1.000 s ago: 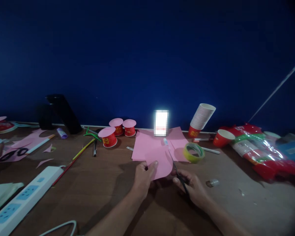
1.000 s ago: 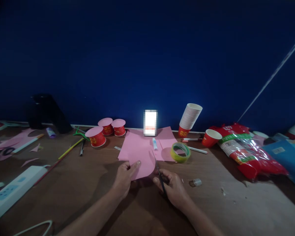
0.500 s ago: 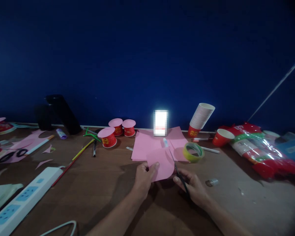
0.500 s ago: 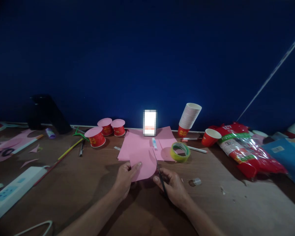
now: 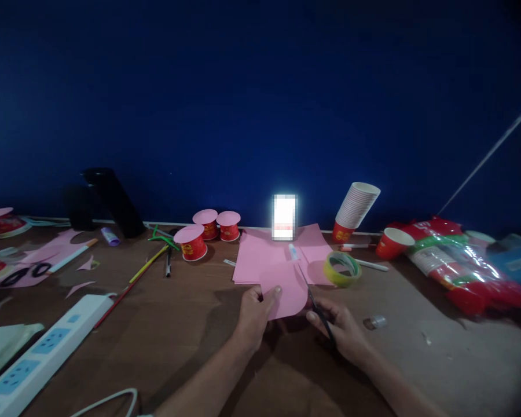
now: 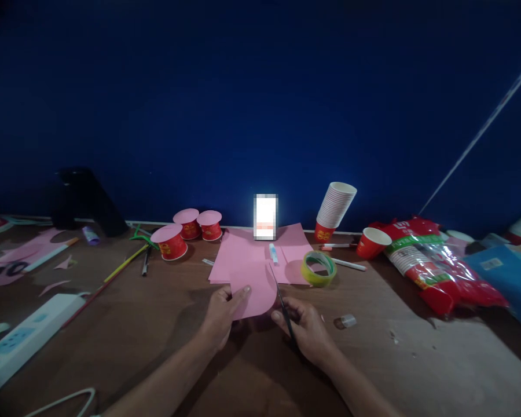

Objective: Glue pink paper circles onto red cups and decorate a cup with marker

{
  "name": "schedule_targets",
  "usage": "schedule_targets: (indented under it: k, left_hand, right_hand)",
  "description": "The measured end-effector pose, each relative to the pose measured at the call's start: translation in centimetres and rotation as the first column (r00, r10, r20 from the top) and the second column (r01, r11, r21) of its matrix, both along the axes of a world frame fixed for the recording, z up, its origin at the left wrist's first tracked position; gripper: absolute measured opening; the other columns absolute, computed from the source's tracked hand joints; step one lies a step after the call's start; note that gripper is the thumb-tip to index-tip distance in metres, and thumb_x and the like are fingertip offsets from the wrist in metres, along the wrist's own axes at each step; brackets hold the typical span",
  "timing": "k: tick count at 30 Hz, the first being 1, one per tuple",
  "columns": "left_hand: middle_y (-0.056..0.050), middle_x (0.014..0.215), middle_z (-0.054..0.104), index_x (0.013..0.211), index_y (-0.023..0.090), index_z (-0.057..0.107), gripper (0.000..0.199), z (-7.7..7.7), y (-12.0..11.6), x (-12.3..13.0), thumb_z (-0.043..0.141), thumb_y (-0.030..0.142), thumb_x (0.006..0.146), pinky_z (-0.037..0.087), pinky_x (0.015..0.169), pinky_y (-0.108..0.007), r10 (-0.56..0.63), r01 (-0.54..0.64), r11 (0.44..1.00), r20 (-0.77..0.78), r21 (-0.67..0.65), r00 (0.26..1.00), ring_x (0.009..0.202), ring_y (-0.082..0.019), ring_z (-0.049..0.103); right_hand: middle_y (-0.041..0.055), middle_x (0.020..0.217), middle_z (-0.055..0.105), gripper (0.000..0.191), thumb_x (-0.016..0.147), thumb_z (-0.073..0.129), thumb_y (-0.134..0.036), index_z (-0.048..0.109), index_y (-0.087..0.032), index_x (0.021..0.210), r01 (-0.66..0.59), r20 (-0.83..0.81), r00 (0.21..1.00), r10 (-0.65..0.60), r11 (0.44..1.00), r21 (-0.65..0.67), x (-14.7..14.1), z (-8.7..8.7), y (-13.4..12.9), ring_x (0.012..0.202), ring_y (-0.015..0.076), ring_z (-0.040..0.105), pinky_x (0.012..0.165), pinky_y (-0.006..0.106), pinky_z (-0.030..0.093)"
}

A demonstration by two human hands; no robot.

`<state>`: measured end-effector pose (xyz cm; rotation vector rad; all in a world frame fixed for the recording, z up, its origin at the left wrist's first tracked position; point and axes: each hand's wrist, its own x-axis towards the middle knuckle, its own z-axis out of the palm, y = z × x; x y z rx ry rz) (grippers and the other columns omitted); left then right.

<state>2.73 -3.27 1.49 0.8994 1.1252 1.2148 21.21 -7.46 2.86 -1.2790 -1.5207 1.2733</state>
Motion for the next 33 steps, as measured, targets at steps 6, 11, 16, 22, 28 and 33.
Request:
schedule_targets:
  k: [6, 11, 16, 22, 28, 33]
  left_hand:
    - [-0.004, 0.064, 0.062, 0.076, 0.008, 0.066, 0.039, -0.4, 0.1, -0.2, 0.072, 0.045, 0.068, 0.042, 0.055, -0.025, -0.019, 0.019, 0.999, -0.010, 0.027, 1.000, 0.058, -0.013, 0.052]
    - [-0.006, 0.066, 0.064, 0.078, 0.007, 0.067, 0.039, -0.6, 0.2, -0.3, 0.071, 0.045, 0.068, 0.044, 0.057, -0.026, -0.003, 0.003, 0.999, 0.012, 0.033, 1.000, 0.060, -0.014, 0.054]
    - [-0.006, 0.068, 0.065, 0.079, 0.007, 0.067, 0.038, -0.3, 0.1, -0.3, 0.072, 0.043, 0.069, 0.044, 0.057, -0.025, -0.031, 0.030, 0.999, 0.039, 0.026, 0.999, 0.061, -0.014, 0.054]
    - [-0.007, 0.072, 0.067, 0.082, 0.007, 0.068, 0.037, 0.2, -0.1, -0.1, 0.073, 0.041, 0.069, 0.046, 0.063, -0.026, -0.027, 0.024, 0.999, 0.096, 0.036, 0.995, 0.066, -0.015, 0.057]
    - [-0.006, 0.070, 0.066, 0.081, 0.008, 0.068, 0.037, -0.4, 0.1, 0.0, 0.072, 0.042, 0.069, 0.045, 0.060, -0.025, 0.011, -0.015, 0.999, 0.094, 0.048, 0.996, 0.063, -0.014, 0.056]
    - [-0.006, 0.069, 0.066, 0.078, 0.008, 0.067, 0.037, -0.4, 0.1, -0.1, 0.075, 0.042, 0.066, 0.044, 0.058, -0.024, 0.008, -0.009, 1.000, 0.062, 0.028, 0.998, 0.061, -0.013, 0.055]
  right_hand:
    - [0.0019, 0.075, 0.063, 0.036, 0.082, 0.062, -0.045, 0.066, -0.016, 0.103, -0.035, -0.029, 0.999, 0.036, 0.999, 0.025, -0.1, 0.4, 0.0, 0.062, 0.0123, 0.052, 0.051, 0.020, 0.040]
    - [0.0056, 0.087, 0.066, 0.035, 0.083, 0.062, -0.042, 0.066, -0.017, 0.107, -0.099, -0.010, 0.995, 0.099, 0.995, 0.023, 0.1, 0.8, 0.0, 0.074, 0.0177, 0.059, 0.060, 0.024, 0.047]
    - [0.0053, 0.086, 0.067, 0.037, 0.083, 0.061, -0.043, 0.065, -0.017, 0.110, -0.101, 0.008, 0.995, 0.101, 0.994, 0.027, 0.1, 0.7, 0.0, 0.074, 0.0172, 0.059, 0.061, 0.023, 0.047]
    - [0.0042, 0.084, 0.066, 0.041, 0.083, 0.061, -0.046, 0.064, -0.017, 0.110, -0.086, 0.014, 0.996, 0.086, 0.996, 0.017, 0.1, 0.5, 0.1, 0.066, 0.0142, 0.055, 0.053, 0.020, 0.042]
    - [0.0028, 0.074, 0.061, 0.041, 0.083, 0.059, -0.047, 0.065, -0.015, 0.107, -0.094, -0.003, 0.996, 0.094, 0.996, 0.001, -0.1, 0.8, 0.0, 0.059, 0.0124, 0.050, 0.051, 0.021, 0.041]
    - [0.0013, 0.073, 0.060, 0.038, 0.083, 0.060, -0.047, 0.065, -0.016, 0.105, -0.056, 0.014, 0.998, 0.055, 0.998, 0.036, -0.3, 1.1, -0.1, 0.060, 0.0122, 0.050, 0.052, 0.020, 0.041]
